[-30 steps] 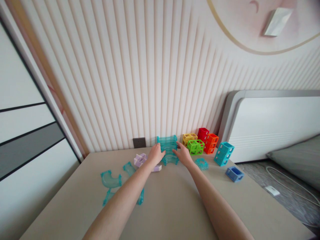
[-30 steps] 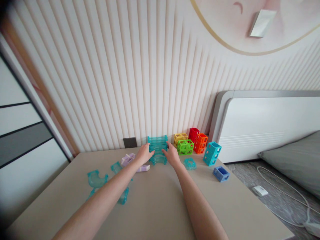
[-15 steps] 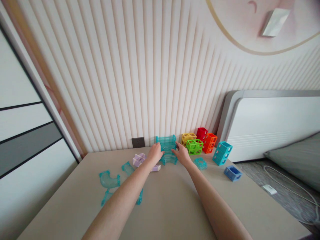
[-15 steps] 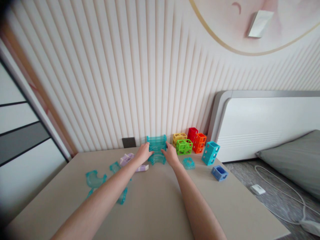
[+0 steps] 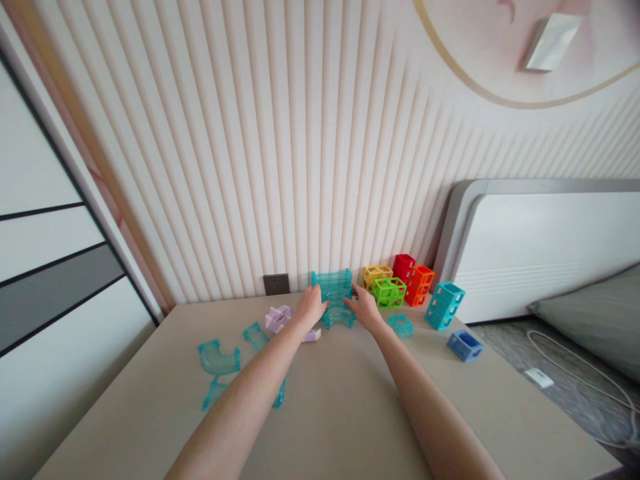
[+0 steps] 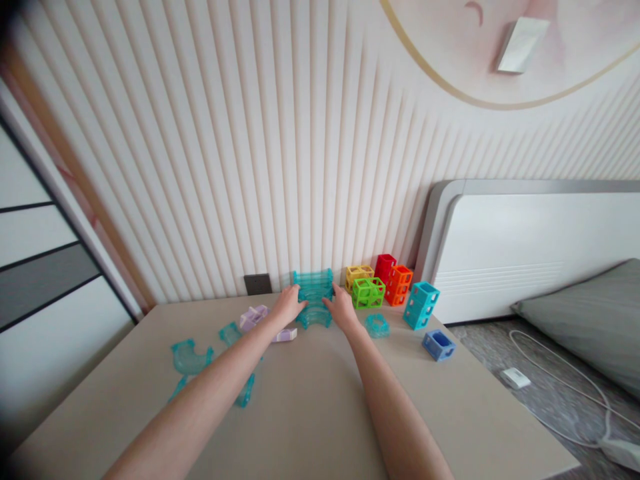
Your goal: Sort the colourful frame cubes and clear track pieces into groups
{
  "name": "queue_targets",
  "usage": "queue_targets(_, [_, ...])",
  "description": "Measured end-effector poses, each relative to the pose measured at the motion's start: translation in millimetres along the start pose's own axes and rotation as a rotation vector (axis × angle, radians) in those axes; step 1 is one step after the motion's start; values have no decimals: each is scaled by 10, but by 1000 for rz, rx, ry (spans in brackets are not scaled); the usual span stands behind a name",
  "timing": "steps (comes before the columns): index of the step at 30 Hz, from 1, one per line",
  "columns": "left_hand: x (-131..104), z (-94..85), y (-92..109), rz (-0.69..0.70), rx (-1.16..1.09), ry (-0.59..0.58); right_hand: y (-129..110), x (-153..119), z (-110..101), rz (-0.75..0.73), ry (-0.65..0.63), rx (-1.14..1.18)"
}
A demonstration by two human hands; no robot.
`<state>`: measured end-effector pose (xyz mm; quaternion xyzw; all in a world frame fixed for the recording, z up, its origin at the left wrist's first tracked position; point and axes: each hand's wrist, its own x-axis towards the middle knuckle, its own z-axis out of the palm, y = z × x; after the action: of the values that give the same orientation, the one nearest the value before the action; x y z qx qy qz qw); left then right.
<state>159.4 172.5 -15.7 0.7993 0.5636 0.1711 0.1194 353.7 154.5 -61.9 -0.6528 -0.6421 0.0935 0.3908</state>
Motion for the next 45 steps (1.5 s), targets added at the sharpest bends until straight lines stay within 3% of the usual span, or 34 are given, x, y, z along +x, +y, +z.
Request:
queue_targets(8, [-52,-36,37,5,3,30,12,-7,2,-15,26,-20])
queue_targets(13, [-132,-154,62,45,12,95,-22,-24,-22,-21,58,-24])
queue_targets(15, [-180,-246,54,70,17,137,-84,-34,-61,-45,111,0])
queue_targets(20, [-353,-602,-6,133,24,259,-408,-137,-203,-158,379,116])
queue_targets(23, [-513,-866,-118,169,21,302,-672,-305,-221,-195,411,135])
queue_targets(26, [-728,-1088,-410,244,22,362,-939,-556,-148,-302,355,166])
queue_targets(29, [-958,-1180,-931,251,36,418,-1181,-849,-23,-518,222,183])
queue_targets(33, [-1196,-1068,-1755,85,78,408,-1416,-1191,130,-775,15,138])
queue_targets(36, [-1316,-905,-2204,-43,27,355,-1509,-1349,215,-928,-161,72])
queue_targets(39, [-1404,-778,-2411,-111,-37,329,-1558,-1420,261,-1024,-276,1])
queue_targets(45, [-1519,-714,-2455,-171,-117,305,-1599,-1411,212,-1032,-338,-65])
